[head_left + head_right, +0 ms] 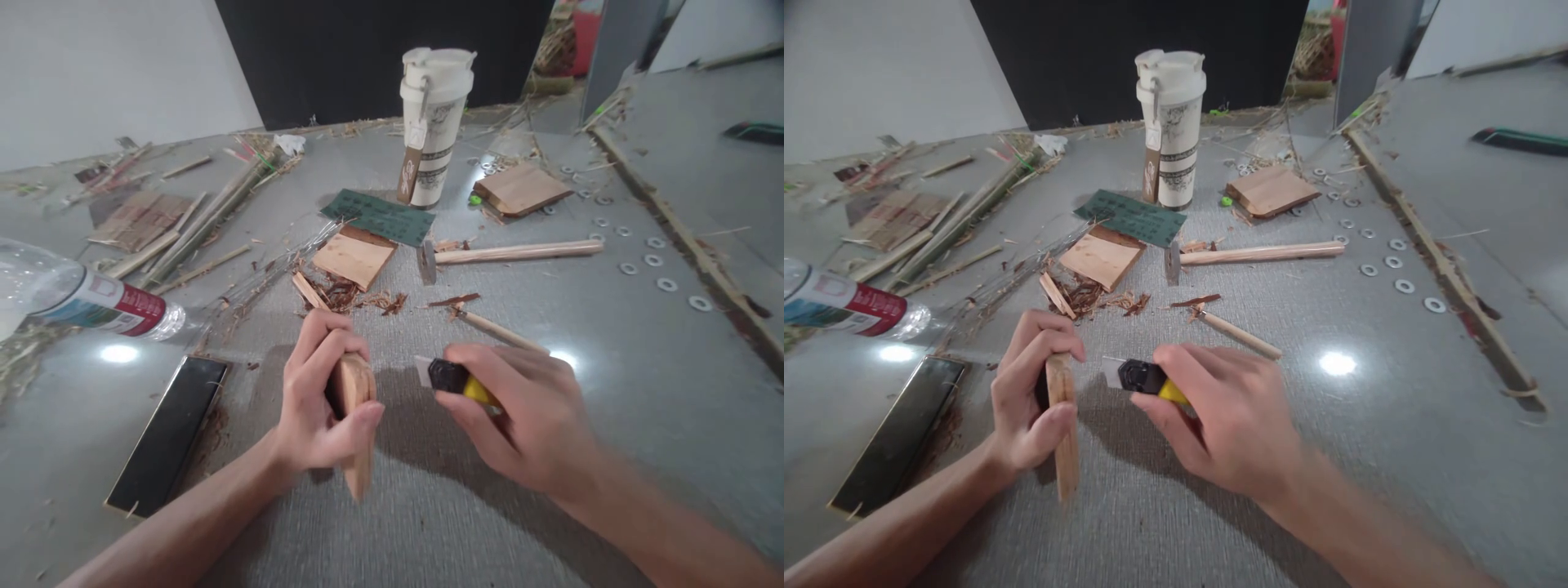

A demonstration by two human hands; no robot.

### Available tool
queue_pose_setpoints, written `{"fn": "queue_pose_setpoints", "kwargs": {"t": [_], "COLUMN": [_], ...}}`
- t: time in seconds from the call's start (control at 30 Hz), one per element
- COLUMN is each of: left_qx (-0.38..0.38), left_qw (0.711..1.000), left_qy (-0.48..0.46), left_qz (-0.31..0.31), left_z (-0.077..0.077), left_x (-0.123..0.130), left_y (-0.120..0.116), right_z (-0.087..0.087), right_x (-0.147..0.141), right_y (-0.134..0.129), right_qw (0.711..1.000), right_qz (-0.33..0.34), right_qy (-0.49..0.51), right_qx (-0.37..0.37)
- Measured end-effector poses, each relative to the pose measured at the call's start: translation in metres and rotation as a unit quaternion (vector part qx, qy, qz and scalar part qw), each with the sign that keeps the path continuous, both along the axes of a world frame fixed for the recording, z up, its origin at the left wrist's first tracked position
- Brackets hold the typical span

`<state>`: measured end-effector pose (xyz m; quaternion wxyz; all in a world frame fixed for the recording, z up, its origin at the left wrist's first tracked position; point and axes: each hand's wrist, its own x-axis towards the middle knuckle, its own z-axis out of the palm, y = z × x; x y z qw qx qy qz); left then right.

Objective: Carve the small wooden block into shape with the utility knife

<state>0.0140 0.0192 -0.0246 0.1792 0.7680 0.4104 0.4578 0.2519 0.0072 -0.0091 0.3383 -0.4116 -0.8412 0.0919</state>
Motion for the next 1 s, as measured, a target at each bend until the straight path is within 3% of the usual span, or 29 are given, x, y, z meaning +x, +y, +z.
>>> {"fn": "queue_pose_setpoints", "kwargs": {"t": [0.17, 0.57, 1.0], "left_qx": [-0.014, 0.069, 0.060], "left_qw": [0.999, 0.994, 0.995], "left_qy": [-0.015, 0.002, 0.022], "left_qz": [-0.041, -0.083, -0.073], "left_z": [0.003, 0.000, 0.005], "left_x": [0.000, 0.009, 0.009], "left_y": [0.001, -0.009, -0.005], "right_z": [0.002, -0.003, -0.003], "right_x": [-0.002, -0.008, -0.011], "right_y": [0.001, -0.001, -0.011], "right_qw": [0.999, 0.981, 0.988], "right_qz": [0.046, 0.179, 0.129], "right_qy": [-0.015, -0.061, -0.070], "right_qx": [-0.012, -0.040, -0.042]}}
